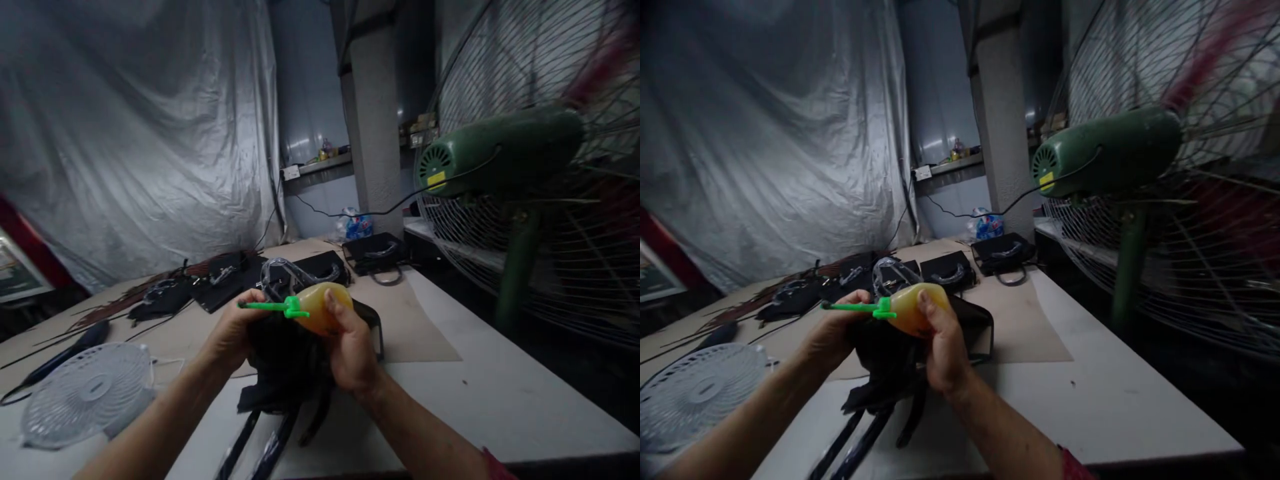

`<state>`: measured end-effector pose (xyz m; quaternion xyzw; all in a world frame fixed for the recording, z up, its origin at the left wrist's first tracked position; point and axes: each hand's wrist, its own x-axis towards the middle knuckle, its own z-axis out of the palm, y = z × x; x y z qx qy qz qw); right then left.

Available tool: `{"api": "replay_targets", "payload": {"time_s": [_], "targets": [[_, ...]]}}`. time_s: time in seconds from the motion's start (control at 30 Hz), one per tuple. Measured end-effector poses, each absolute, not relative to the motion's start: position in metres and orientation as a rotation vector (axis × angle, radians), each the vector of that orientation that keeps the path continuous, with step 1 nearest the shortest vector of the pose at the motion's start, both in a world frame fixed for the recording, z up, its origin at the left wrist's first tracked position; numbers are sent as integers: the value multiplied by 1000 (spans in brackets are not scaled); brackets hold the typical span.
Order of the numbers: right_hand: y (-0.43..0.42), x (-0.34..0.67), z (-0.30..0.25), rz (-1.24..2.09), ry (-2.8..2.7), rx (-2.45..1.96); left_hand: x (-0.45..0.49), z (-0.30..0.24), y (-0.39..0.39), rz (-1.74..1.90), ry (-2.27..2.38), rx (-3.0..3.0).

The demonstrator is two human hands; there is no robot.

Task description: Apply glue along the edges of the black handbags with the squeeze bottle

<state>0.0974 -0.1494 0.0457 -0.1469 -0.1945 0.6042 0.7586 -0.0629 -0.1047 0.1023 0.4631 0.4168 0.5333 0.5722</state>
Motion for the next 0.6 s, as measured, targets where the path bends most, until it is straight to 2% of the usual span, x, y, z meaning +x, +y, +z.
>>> {"api": "replay_targets", "payload": {"time_s": [0.3,0.47,0.6], "targets": [[-160,123,32,1315,-487,-476,-41,102,-75,1754,794,716],[-168,163,23,1208,-430,-515,-28,109,-71,1806,701,681],[-170,160,14,1378,-424,-447,-27,113,-77,1790,675,689]]}}
